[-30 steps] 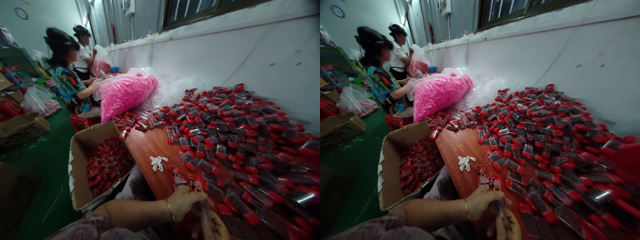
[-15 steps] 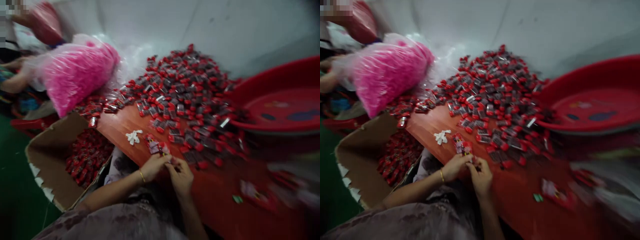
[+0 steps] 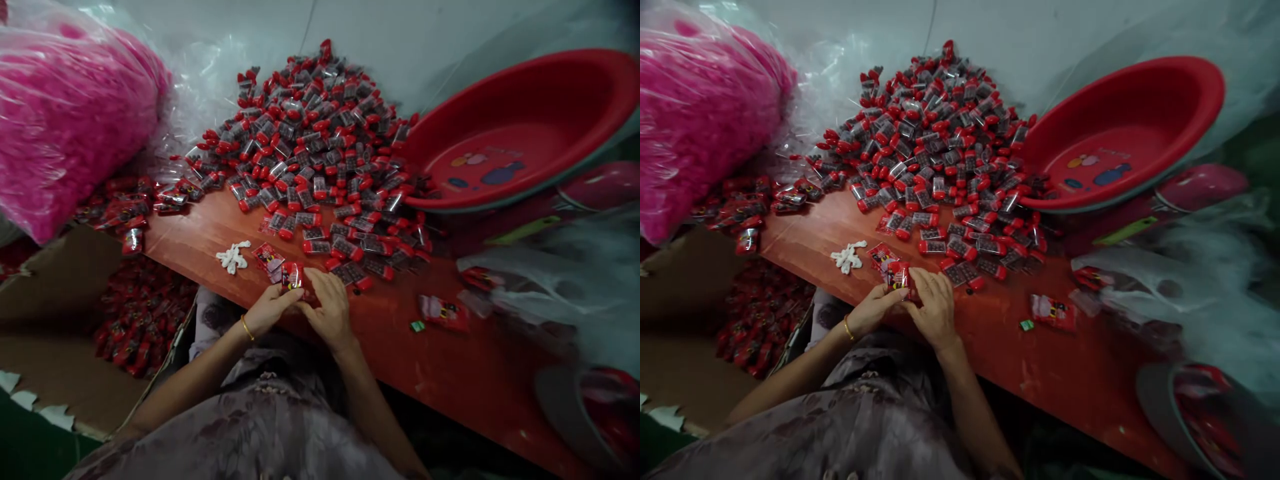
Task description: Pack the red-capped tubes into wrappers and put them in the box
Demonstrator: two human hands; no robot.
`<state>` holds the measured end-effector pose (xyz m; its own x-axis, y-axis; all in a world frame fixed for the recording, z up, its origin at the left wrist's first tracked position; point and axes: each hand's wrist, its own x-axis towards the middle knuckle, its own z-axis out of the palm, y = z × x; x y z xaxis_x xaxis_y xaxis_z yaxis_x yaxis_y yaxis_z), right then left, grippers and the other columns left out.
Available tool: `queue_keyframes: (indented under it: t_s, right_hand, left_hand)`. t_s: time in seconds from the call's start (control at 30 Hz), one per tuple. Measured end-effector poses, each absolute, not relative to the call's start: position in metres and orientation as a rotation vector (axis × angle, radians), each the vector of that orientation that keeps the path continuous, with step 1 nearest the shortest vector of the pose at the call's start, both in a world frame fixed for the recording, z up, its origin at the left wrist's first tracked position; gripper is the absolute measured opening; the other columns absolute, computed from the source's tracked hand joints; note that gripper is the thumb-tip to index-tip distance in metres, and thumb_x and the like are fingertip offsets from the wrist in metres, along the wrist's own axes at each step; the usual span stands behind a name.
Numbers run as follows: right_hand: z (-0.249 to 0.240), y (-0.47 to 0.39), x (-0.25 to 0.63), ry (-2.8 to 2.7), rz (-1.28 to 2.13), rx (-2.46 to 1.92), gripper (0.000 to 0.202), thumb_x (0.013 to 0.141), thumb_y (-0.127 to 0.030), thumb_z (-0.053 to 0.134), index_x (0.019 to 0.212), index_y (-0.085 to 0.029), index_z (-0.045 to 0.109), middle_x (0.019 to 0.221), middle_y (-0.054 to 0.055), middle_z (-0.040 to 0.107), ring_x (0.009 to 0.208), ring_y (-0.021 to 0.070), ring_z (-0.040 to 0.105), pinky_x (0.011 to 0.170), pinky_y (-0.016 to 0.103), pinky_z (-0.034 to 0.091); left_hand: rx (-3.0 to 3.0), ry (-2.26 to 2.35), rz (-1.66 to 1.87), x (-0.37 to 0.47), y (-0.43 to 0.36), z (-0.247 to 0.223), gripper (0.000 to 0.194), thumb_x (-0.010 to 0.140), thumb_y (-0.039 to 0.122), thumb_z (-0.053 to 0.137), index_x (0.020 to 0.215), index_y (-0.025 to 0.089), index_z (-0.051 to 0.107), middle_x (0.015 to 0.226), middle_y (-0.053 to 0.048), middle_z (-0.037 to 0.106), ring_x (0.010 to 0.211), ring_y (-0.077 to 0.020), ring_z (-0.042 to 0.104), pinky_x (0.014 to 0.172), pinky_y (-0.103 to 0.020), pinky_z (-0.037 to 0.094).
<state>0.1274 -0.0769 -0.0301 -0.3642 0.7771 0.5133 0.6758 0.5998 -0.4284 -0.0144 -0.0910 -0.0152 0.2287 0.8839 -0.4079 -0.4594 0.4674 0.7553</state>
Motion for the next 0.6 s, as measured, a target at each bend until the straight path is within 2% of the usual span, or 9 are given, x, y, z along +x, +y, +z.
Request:
queue_keyframes:
  t_s: [0.07,0.2,0.27,0.37,0.47,0.6]
  right_hand:
    - [-0.031,-0.079,0.123,-2.110,0.151,-1.151,0.053,0.085,-0.033,0.049,0.135,-0.020,0.038,0.125,0.012,0.057,0.118,0.0249,0.049,0.102,0.044,0.034]
    - [-0.025,-0.077,0.114,-2.191,0.129,-1.080,0.074,0.080,-0.037,0.053,0.142,-0.012,0.021,0.141,0.019,0.037,0.134,0.0292,0.028,0.107,0.053,0.023]
    - [-0.020,-0.075,0.111,-2.298,0.191,-0.995,0.074,0.078,-0.036,0.052,0.141,-0.014,0.023,0.136,0.016,0.045,0.133,0.0287,0.031,0.109,0.054,0.017]
    - [-0.018,-0.074,0.105,-2.312,0.267,-0.918,0.067,0.072,-0.035,0.055,0.134,-0.014,0.038,0.118,0.012,0.060,0.121,0.0285,0.044,0.109,0.055,0.016]
    - [-0.018,-0.077,0.100,-2.252,0.332,-0.923,0.059,0.068,-0.036,0.058,0.123,-0.015,0.049,0.105,0.010,0.064,0.109,0.0278,0.052,0.108,0.057,0.017]
    - [-0.017,-0.084,0.091,-2.246,0.366,-0.989,0.052,0.069,-0.038,0.057,0.117,-0.019,0.053,0.099,0.009,0.065,0.103,0.0270,0.054,0.110,0.058,0.012]
  left_hand:
    - [0.596,0.966,0.979,-0.019,-0.092,-0.017,0.038,0.057,0.042,0.077,0.076,0.010,0.068,0.070,-0.004,0.066,0.065,-0.0129,0.058,0.067,-0.025,0.045]
    - [0.763,1.054,0.934,-0.029,-0.098,-0.025,0.035,0.061,0.045,0.072,0.069,0.012,0.065,0.063,-0.001,0.059,0.059,-0.0111,0.050,0.057,-0.022,0.039]
    - [0.871,1.104,0.923,-0.034,-0.102,-0.028,0.033,0.064,0.045,0.069,0.065,0.012,0.063,0.059,0.001,0.054,0.054,-0.0093,0.043,0.053,-0.021,0.034]
    - [0.988,1.174,0.906,-0.039,-0.109,-0.032,0.030,0.066,0.042,0.065,0.063,0.012,0.060,0.059,0.001,0.051,0.056,-0.0099,0.041,0.054,-0.021,0.033]
    - [1.010,1.192,0.876,-0.043,-0.114,-0.033,0.029,0.066,0.041,0.064,0.063,0.012,0.058,0.059,0.001,0.050,0.058,-0.0107,0.041,0.055,-0.021,0.033]
    - [0.952,1.182,0.875,-0.042,-0.117,-0.033,0.031,0.064,0.042,0.066,0.060,0.012,0.057,0.055,0.002,0.049,0.054,-0.0094,0.039,0.052,-0.021,0.031]
